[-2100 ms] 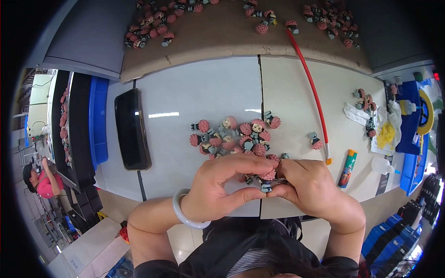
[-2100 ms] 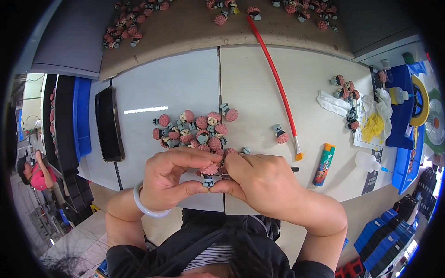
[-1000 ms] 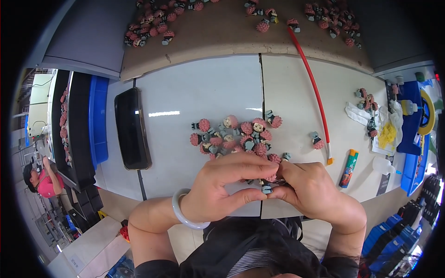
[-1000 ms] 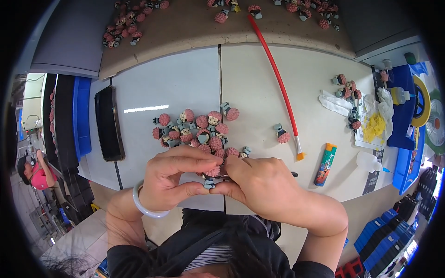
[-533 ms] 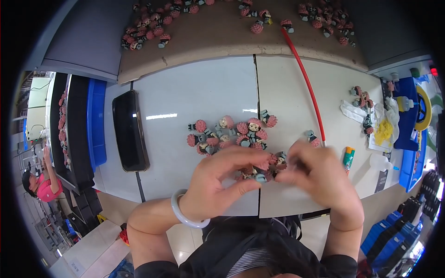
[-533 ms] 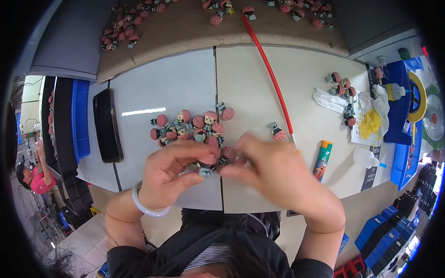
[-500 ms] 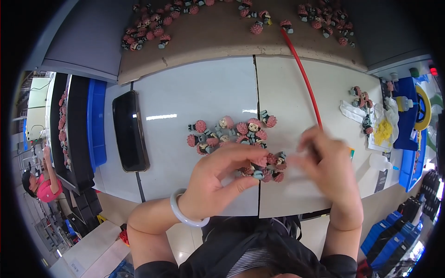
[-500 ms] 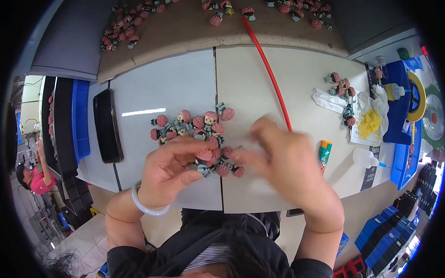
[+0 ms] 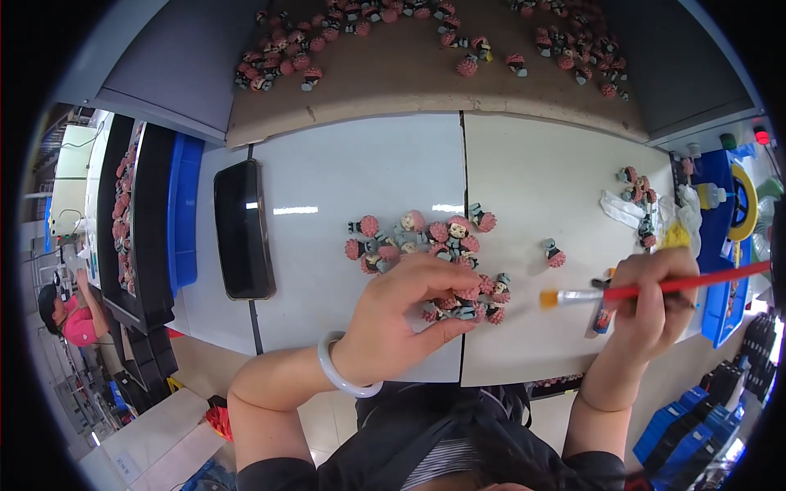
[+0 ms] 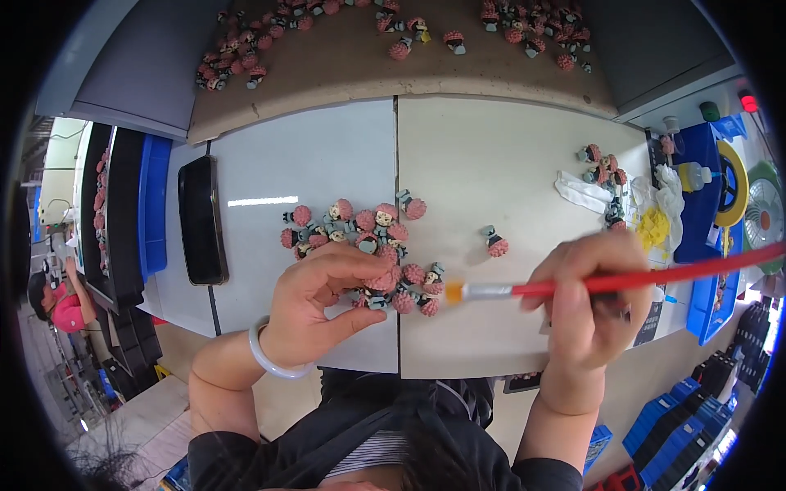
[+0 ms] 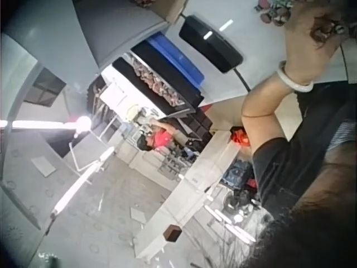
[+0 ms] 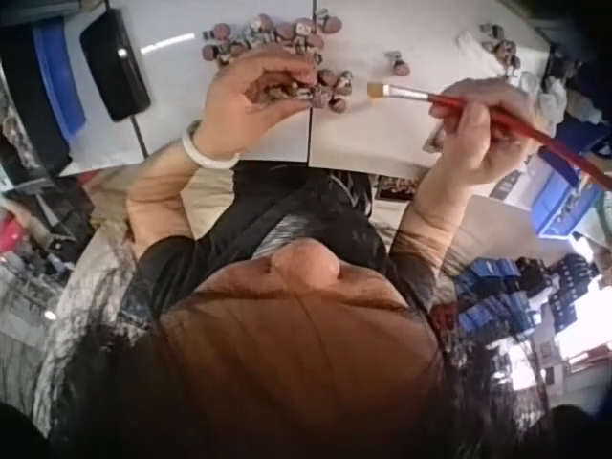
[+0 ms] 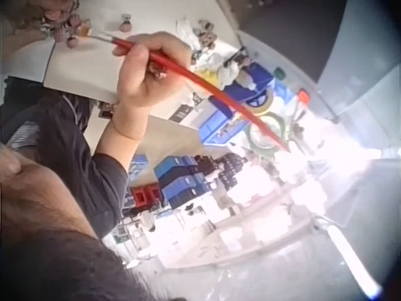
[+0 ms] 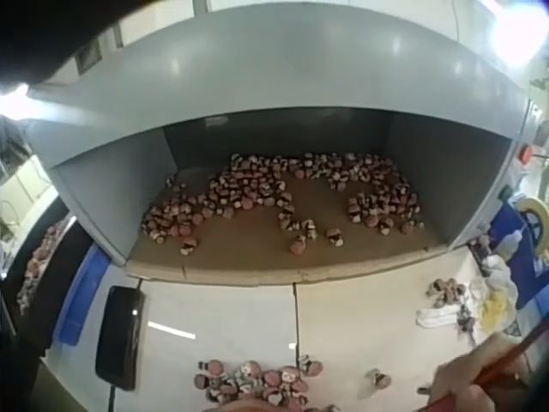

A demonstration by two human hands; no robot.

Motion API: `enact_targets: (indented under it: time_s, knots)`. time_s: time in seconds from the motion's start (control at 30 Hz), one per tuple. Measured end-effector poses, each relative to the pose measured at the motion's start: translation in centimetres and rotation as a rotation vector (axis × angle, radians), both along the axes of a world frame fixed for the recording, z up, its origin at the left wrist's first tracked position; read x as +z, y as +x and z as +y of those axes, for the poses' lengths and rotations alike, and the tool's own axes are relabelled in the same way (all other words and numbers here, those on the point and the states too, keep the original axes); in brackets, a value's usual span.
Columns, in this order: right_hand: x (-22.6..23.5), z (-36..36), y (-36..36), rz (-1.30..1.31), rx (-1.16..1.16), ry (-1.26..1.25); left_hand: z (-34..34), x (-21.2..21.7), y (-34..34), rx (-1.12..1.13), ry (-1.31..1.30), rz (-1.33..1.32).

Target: Applying paint or glue to small toy figurines using a brush at a factory workbench.

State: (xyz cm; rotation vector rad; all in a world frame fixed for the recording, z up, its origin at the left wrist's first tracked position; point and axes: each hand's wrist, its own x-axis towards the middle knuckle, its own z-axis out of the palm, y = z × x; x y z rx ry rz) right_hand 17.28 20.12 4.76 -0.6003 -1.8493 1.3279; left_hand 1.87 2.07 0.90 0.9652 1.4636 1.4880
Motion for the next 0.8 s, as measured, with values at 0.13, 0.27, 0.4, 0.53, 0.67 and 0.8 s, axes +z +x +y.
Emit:
enact_targets:
  time_s: [0.13,0.27,0.4,0.53,0.67,0.8]
  knots:
    - [-1.0,-1.4,-1.8,0.11,0.404,0.216,-0.1,-0.2,0.3,0.052,-0.005,0.015]
    - [-0.4,-1.7,-1.9,-0.129,0.292,0.219,-0.2,-0.3,0.4,0.117,0.028,-0.167]
    - [-0.2,-2.1,-1.9,-0.032,0.467,0.147,-0.2,-0.2,0.5,0.058,0.015,-0.18]
    - [-0.5,-1.3,-1.2,-0.165,0.299,0.194,-0.2,-0.3,0.3,-0.002,-0.017,-0.374]
    - [0.2,0.9,0.3,-0.228,-0.101,0.155,0.2,0.0,0.1,-0.039,0.078,-0.358]
    - [0.2,2.7,-0.9,-0.775,-0.148,0.331,0.0,0.2,0.0,-0.052,0.06,-0.43]
